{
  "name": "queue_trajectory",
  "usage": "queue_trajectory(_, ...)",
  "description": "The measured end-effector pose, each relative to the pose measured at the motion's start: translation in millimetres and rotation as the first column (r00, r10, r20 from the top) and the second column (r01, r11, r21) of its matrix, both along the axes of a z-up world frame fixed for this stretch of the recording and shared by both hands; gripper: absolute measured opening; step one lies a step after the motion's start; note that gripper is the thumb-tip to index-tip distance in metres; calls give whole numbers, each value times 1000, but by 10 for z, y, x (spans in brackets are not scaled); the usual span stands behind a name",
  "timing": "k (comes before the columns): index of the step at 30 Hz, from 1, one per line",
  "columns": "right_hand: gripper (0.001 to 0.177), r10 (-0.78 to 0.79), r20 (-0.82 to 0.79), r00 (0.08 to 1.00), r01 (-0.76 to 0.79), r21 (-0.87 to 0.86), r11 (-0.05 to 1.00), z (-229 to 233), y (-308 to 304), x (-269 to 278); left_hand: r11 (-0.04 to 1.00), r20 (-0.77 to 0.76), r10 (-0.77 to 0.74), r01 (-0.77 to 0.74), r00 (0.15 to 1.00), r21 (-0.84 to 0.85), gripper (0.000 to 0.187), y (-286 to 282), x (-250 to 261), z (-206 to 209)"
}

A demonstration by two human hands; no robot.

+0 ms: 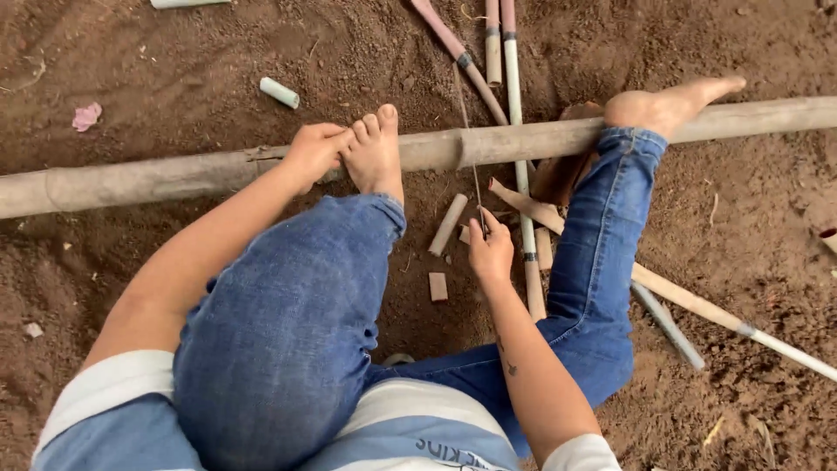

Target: The person sits on the ground and uses a hand saw to cut a long bamboo pole that is held in place between their bare feet. The person saws through the pole, creating a cut section, and continues the cutting process.

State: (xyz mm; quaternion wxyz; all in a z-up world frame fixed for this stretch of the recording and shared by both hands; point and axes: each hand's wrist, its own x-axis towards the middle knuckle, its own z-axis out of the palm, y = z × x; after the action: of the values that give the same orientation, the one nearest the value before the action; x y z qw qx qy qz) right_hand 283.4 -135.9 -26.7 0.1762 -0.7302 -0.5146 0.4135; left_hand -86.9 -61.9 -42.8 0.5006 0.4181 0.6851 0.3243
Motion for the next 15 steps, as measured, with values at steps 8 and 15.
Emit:
queue_trajectory(8, 41, 344, -101, 934, -309, 258, 915, 609, 47, -650, 987, -132, -112, 126, 985, 101, 38, 138, -12, 163)
queue_trajectory(15, 65, 579, -29, 815, -570, 144, 809, 1157, 76, -988, 994, 75, 77, -83, 994, 75, 32, 59, 50, 136)
